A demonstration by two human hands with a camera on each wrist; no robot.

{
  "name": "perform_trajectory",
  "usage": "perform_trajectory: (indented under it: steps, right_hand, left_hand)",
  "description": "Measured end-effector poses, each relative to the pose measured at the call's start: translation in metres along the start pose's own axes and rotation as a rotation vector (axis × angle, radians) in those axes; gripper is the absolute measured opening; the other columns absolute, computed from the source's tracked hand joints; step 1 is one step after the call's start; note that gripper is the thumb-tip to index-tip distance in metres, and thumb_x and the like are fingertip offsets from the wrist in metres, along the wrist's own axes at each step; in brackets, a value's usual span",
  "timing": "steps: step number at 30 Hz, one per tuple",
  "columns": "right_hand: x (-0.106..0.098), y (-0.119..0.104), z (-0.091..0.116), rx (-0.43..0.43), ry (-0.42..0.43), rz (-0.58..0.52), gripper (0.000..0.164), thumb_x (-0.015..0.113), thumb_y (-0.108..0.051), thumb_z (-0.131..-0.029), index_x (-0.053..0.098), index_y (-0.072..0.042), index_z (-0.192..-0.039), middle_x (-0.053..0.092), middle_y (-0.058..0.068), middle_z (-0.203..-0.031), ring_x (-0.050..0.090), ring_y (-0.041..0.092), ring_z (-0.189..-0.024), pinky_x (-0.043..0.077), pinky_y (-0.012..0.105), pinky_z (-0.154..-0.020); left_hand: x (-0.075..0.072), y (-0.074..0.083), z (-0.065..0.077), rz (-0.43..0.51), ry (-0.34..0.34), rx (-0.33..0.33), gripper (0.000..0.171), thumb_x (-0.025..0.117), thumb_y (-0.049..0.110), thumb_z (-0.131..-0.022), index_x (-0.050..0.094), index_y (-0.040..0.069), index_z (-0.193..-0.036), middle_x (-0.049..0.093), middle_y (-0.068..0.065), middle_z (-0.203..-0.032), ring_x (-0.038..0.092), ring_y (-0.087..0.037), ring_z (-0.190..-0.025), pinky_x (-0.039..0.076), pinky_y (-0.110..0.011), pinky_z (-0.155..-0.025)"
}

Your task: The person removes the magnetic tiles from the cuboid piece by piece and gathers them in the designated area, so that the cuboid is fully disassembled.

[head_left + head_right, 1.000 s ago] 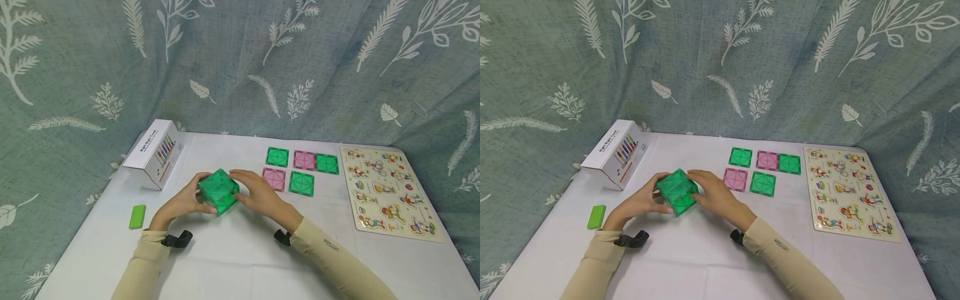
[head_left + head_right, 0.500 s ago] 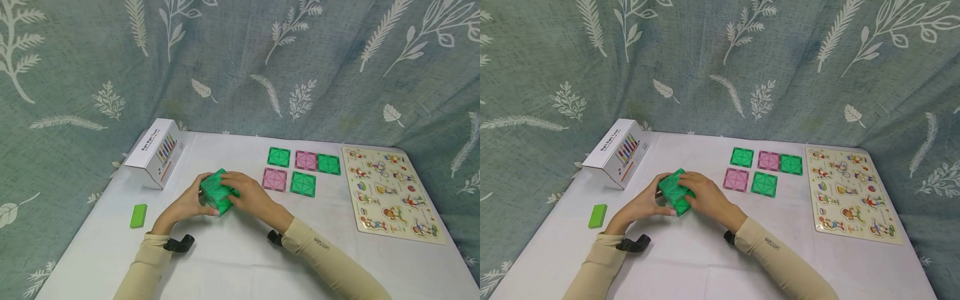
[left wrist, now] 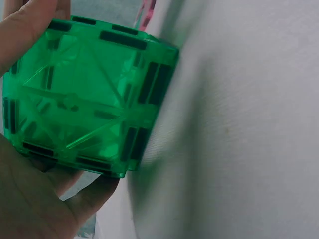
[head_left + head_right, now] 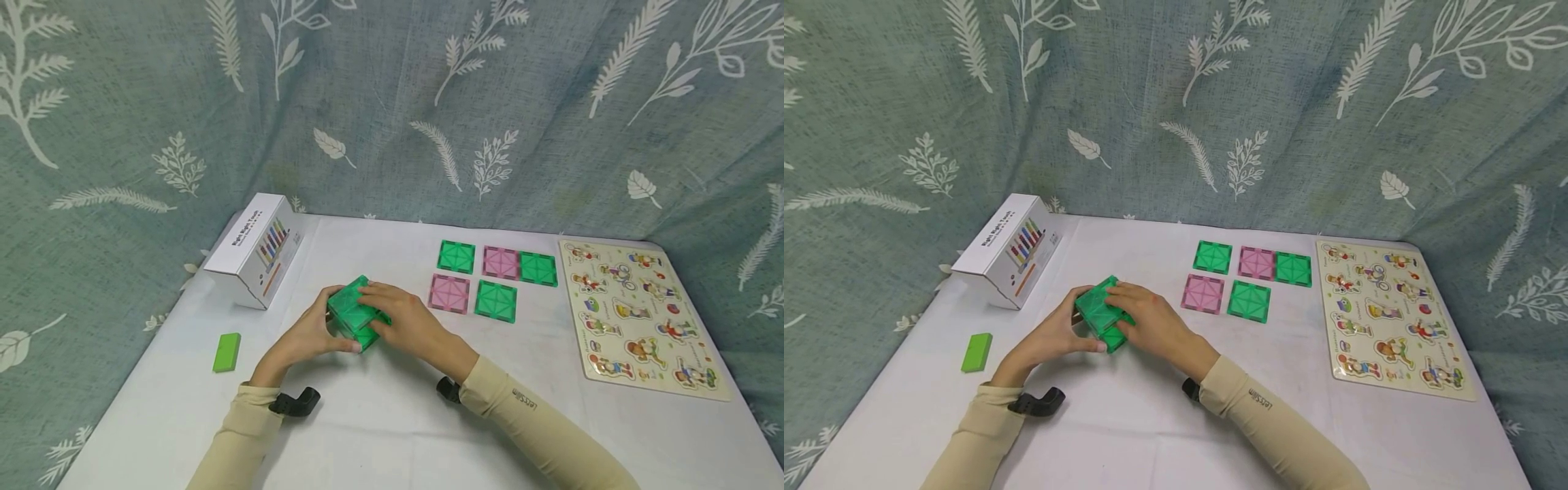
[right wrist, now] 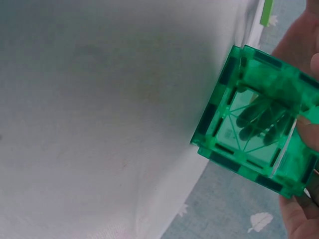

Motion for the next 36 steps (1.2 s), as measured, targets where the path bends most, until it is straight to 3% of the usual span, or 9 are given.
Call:
perform_trajectory:
  steps: [9, 30, 36]
  right_hand:
    - [0.0, 0.001, -0.001, 0.003, 0.013, -0.015, 0.043, 0.075, -0.009, -0.089, 0.066, -0.007, -0.131, 0.061, 0.008, -0.143, 0.053, 0.027, -0.14, 0.048, 0.04, -0.115]
    - [-0.005, 0.001, -0.004, -0.011, -0.005, -0.015, 0.04, 0.076, -0.009, -0.088, 0.069, -0.006, -0.127, 0.065, 0.008, -0.139, 0.057, 0.025, -0.136, 0.052, 0.039, -0.111]
    - [-0.015, 0.001, -0.007, 0.027, 0.045, -0.109, 0.032, 0.073, -0.013, -0.091, 0.071, -0.006, -0.122, 0.072, 0.008, -0.127, 0.066, 0.023, -0.124, 0.057, 0.038, -0.104]
  left_hand:
    - [0.001, -0.003, 0.0, -0.007, 0.027, -0.015, 0.107, 0.09, 0.035, -0.073, 0.023, 0.016, -0.154, 0.04, -0.02, -0.155, 0.036, -0.047, -0.146, 0.032, -0.066, -0.12]
    - [0.0, -0.001, 0.003, 0.02, 0.03, -0.024, 0.105, 0.091, 0.034, -0.072, 0.026, 0.019, -0.153, 0.04, -0.016, -0.156, 0.034, -0.044, -0.148, 0.03, -0.066, -0.121]
    - [0.001, -0.001, 0.003, 0.03, 0.027, -0.028, 0.106, 0.09, 0.034, -0.073, 0.024, 0.018, -0.153, 0.039, -0.015, -0.156, 0.032, -0.044, -0.149, 0.03, -0.067, -0.12]
Point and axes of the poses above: each hand's wrist, its own z-axis away from the middle knuckle, its own x-axis out of the palm, y = z × x, the point moved 6 cm from there along -z, towards the middle knuckle
